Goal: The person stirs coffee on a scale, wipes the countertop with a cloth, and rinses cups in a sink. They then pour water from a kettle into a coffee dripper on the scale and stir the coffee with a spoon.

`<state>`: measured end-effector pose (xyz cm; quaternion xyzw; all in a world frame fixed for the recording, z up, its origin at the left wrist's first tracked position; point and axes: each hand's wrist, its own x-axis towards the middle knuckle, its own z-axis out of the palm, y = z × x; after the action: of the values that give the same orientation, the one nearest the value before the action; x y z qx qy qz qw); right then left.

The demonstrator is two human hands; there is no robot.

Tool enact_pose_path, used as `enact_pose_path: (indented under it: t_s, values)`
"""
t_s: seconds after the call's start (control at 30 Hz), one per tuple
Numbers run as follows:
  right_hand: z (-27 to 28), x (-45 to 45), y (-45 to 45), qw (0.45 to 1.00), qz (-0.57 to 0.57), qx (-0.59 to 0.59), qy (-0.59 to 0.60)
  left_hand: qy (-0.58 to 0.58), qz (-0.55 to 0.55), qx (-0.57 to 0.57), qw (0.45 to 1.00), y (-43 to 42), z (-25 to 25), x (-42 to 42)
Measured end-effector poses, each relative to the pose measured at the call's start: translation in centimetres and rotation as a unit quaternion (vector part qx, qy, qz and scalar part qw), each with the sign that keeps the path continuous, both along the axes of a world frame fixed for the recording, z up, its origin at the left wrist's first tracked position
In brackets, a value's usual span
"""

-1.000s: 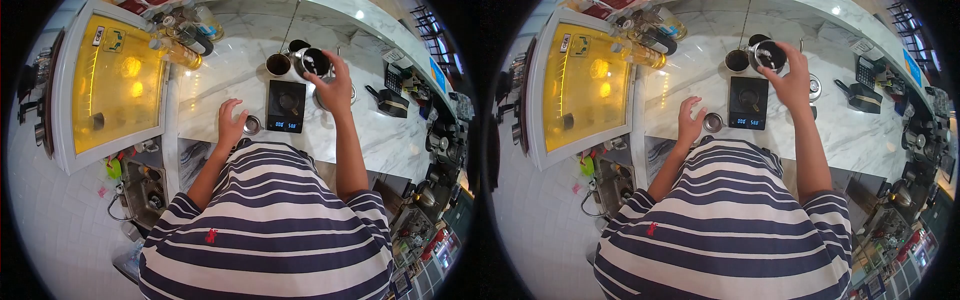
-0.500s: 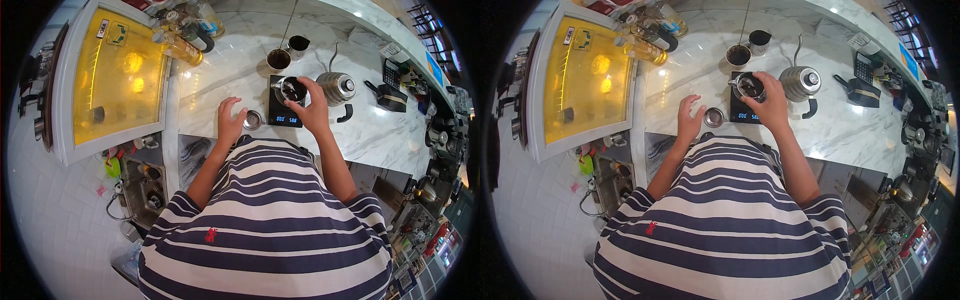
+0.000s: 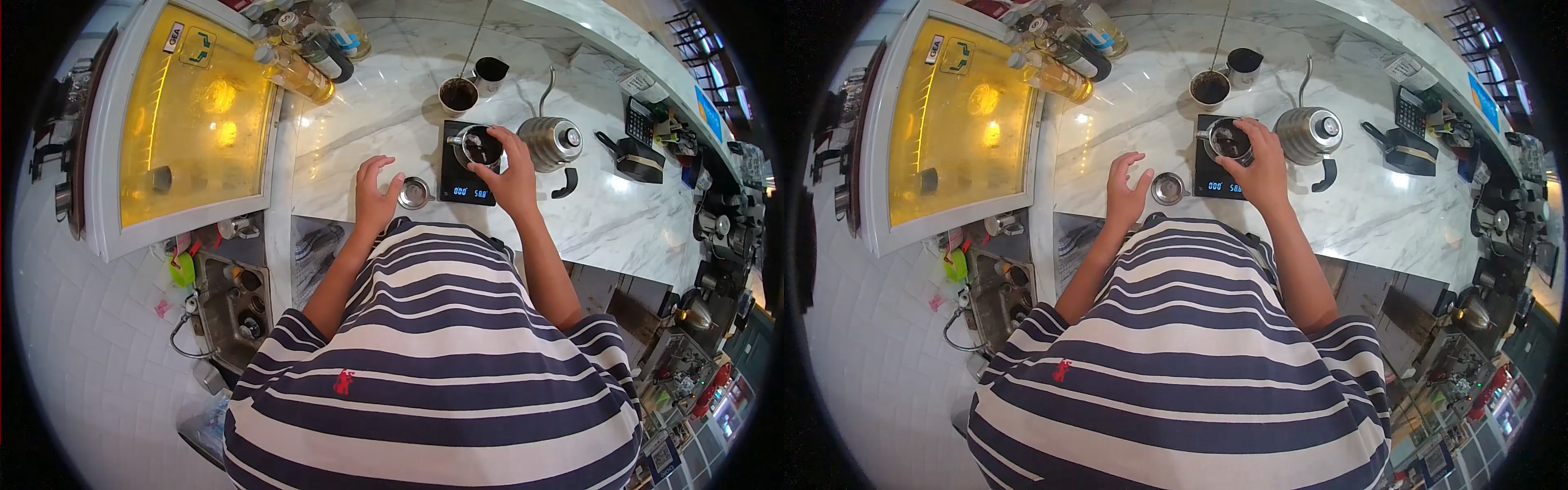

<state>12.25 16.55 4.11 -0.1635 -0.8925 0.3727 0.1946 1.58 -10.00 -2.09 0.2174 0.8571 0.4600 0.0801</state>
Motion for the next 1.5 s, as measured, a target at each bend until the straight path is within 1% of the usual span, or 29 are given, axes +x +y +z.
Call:
enact_pose_path:
  t_s: [0.1, 0.5, 0.6, 0.97, 1.1, 1.2, 1.3, 1.4, 1.5]
  values:
    - [-0.1, 0.1, -0.1, 1.0, 0.0, -0.009, 0.013, -0.002, -0.001, 0.002, 1.0, 0.1, 0.0, -0.1]
    - [-0.7, 0.2, -0.4, 1.0, -0.001, -0.012, -0.019, -0.011, -0.007, 0.005, 1.0, 0.1, -0.1, 0.0]
    - [-0.6, 0.4, -0.6, 0.999, -0.01, 0.013, -0.036, -0.015, -0.006, 0.002, 1.0, 0.0, -0.2, 0.1]
    - [-0.1, 0.9, -0.3, 1.0, -0.016, 0.013, -0.006, 0.002, -0.016, 0.005, 1.0, -0.2, -0.3, 0.4]
    - [1.3, 2.3, 0.1, 1.0, -0.026, -0.01, 0.013, -0.009, -0.016, 0.004, 1.0, -0.1, 0.3, 0.9]
    - [2.6, 4.4, 1.3, 0.997, -0.059, -0.007, 0.046, -0.007, -0.023, 0.006, 1.0, 0.0, 0.3, 1.3]
    - [2.7, 7.0, 2.9, 0.986, -0.163, -0.038, 0.022, 0.0, -0.028, 0.005, 1.0, 0.5, 0.1, 1.9]
    - [0.1, 8.9, 5.0, 0.964, -0.259, 0.059, 0.017, -0.004, -0.024, 0.0, 1.0, 1.4, 0.7, 2.9]
    - [-3.5, 9.3, 6.5, 0.943, -0.33, -0.042, 0.011, -0.003, -0.017, 0.004, 1.0, 2.3, 1.3, 3.8]
